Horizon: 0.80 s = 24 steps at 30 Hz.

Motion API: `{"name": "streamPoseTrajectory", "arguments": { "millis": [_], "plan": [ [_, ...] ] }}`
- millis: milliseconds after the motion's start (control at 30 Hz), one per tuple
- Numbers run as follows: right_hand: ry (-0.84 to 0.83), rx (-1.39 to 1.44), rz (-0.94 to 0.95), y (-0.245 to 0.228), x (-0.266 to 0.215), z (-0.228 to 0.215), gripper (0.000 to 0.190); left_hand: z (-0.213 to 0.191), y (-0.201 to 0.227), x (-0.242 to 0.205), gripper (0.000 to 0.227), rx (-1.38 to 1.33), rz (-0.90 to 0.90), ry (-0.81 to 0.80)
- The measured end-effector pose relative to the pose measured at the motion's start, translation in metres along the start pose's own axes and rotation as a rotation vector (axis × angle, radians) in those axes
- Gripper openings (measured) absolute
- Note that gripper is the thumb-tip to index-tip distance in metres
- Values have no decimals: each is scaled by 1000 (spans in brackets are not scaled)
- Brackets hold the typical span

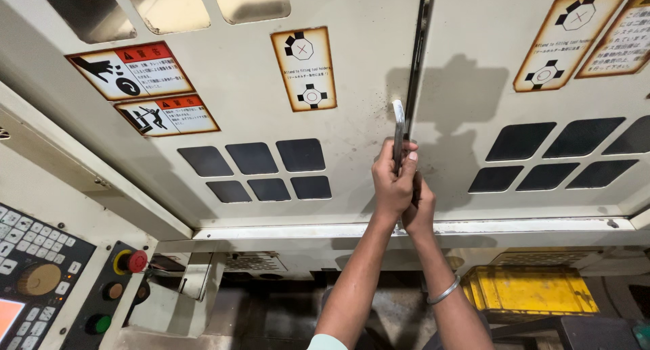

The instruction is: The person sits on the floor and uses a white marker to rub the surface of a machine door, then opens the door to wipe the interior with a cloth. The person repeats the rubbing and wiping actions on the door and interior surfaces.

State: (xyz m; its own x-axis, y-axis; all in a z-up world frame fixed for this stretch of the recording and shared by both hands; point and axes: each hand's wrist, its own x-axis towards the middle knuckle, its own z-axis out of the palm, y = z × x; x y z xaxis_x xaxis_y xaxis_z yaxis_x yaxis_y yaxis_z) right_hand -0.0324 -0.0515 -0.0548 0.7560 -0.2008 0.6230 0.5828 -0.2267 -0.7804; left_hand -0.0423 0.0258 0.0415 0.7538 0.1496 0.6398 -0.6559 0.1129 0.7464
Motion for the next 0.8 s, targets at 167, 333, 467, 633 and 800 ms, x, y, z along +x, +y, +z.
{"name": "streamPoseTrajectory", "arguments": {
  "millis": [167, 333, 467, 633, 800],
  "plan": [
    [-2, -4, 16, -2, 0, 1, 27, 0, 0, 0, 6, -31, -7, -6],
    [-8, 30, 6, -4, -1, -1, 31, 0, 0, 1, 6, -3, -4, 0],
    [-4, 26, 10, -6, -1, -1, 30, 0, 0, 0, 5, -17, -3, -2],
    [-8, 29, -30, -7, 0, -1, 32, 0, 0, 0, 5, -41, -29, -2],
    [-11, 24, -25, -4, 0, -1, 32, 0, 0, 0, 5, -34, -17, -1]
  ]
}}
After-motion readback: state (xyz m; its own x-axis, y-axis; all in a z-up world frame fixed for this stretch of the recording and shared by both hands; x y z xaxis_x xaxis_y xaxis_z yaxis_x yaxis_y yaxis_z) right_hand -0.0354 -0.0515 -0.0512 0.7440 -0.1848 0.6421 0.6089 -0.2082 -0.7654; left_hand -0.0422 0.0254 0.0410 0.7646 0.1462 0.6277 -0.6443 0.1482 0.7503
